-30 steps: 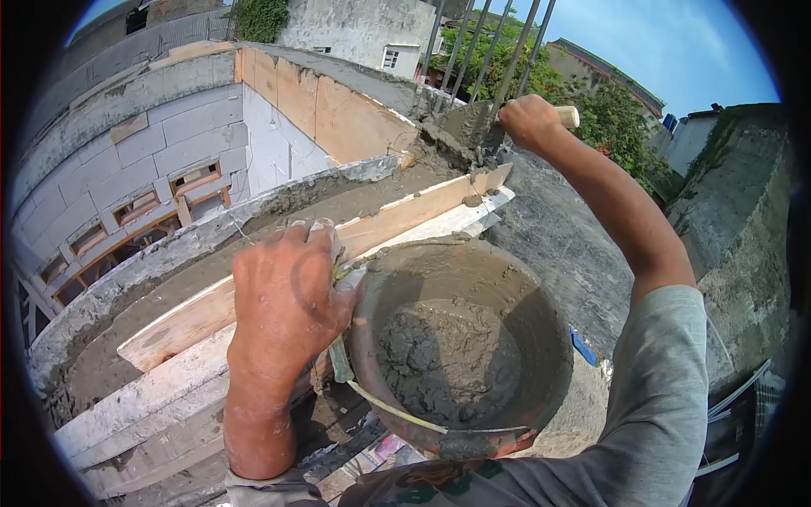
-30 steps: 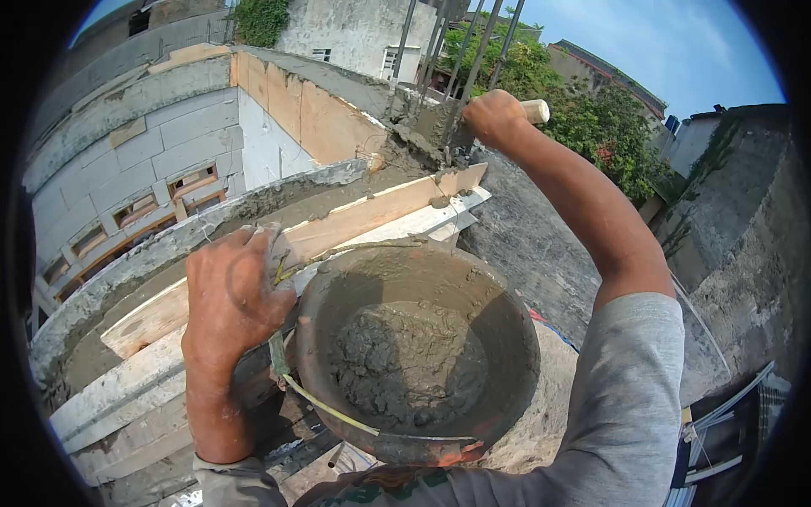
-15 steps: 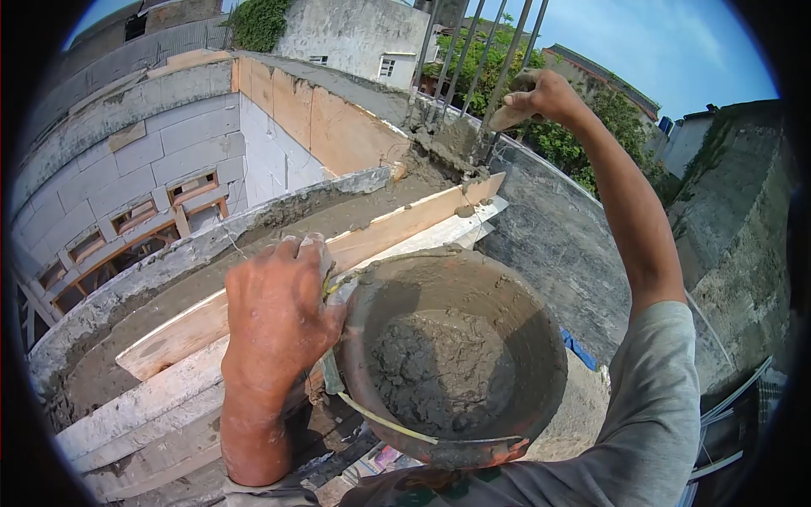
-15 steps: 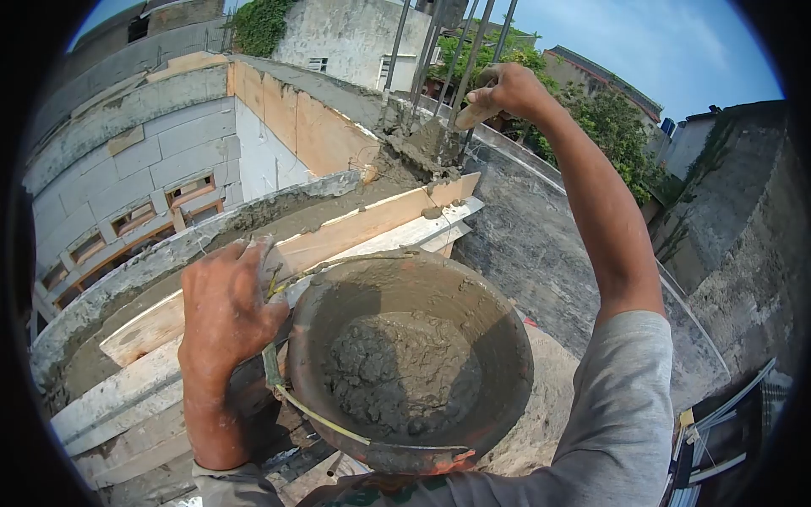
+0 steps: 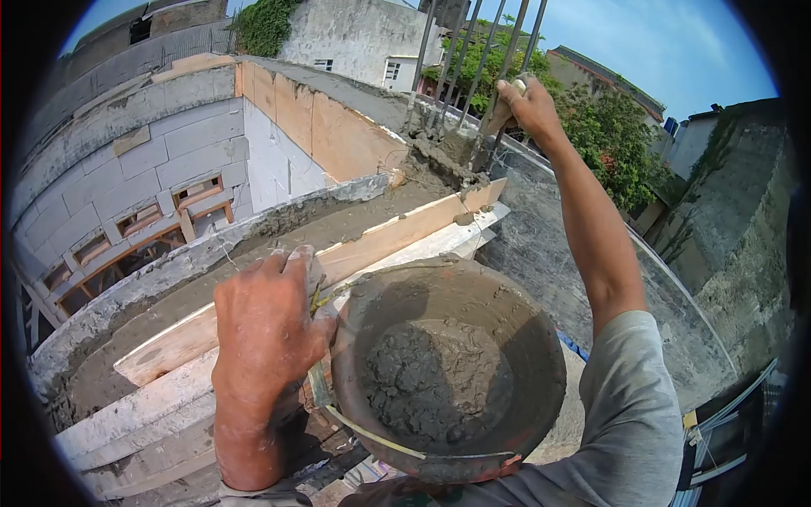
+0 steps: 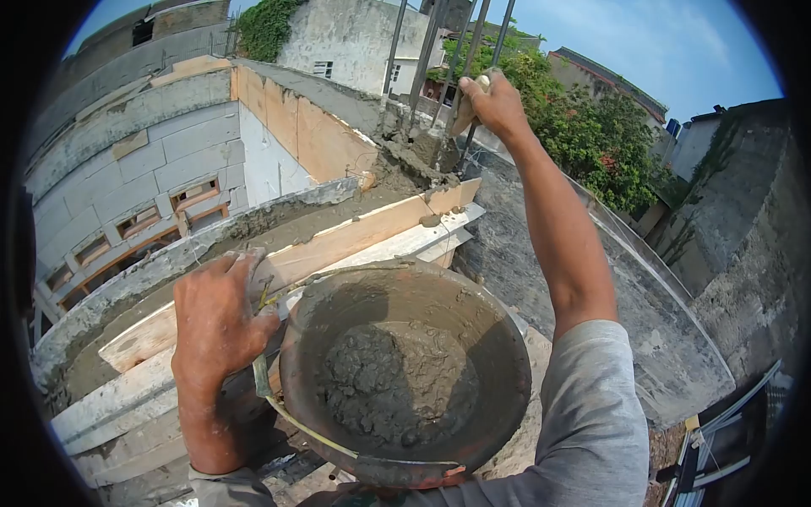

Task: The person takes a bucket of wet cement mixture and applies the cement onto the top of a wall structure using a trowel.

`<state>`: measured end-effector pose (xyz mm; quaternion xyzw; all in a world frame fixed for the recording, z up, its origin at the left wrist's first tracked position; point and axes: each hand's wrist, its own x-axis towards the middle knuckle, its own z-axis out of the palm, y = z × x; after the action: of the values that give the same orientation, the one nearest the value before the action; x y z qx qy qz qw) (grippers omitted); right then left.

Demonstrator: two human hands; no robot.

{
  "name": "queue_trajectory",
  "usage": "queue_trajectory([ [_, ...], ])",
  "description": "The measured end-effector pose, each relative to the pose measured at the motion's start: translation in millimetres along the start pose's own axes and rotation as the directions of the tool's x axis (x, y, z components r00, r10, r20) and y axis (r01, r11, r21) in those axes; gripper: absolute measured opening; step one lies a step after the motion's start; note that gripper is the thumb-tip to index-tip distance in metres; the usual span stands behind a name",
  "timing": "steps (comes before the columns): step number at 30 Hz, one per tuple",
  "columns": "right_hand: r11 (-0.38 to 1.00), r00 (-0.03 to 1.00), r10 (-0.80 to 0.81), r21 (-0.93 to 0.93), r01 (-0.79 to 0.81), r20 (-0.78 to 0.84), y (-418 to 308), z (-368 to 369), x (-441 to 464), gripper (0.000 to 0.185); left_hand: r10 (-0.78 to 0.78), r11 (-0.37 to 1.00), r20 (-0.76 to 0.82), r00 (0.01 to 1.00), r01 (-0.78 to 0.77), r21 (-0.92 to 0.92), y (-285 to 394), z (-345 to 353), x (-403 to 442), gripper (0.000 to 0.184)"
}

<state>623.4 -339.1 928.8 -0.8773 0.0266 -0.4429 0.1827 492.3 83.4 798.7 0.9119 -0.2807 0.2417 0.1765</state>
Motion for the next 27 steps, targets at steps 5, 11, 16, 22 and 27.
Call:
queue_trajectory([
  [5,0.999,0.997,-0.045,0.019,0.044,0.06,-0.2,-26.5,-3.3,0.058,0.003,1.0,0.0,1.0,-0.003,-0.011,-1.2,-0.2,0.5,0.057],
  [11,1.0,0.991,-0.025,0.022,0.022,0.133,0.2,-15.0,15.3,0.05,-0.007,1.0,0.007,1.0,0.007,-0.001,-1.1,-0.8,0.4,0.057],
  [16,0.926,0.983,-0.048,0.378,-0.024,0.179,3.6,-13.4,-19.4,0.047,-0.018,1.0,-0.008,1.0,0.018,-0.009,-0.3,-0.2,-0.8,0.057],
  [22,0.534,0.947,0.32,0.823,-0.192,0.013,8.1,36.7,-16.7,0.046,-0.023,0.998,-0.083,0.996,0.018,-0.056,-1.6,5.6,0.8,0.058],
  [27,0.569,0.888,0.364,0.822,0.027,-0.282,-26.5,17.1,18.5,0.047,-0.026,0.999,-0.055,0.998,0.024,-0.035,-1.7,3.3,1.5,0.057],
])
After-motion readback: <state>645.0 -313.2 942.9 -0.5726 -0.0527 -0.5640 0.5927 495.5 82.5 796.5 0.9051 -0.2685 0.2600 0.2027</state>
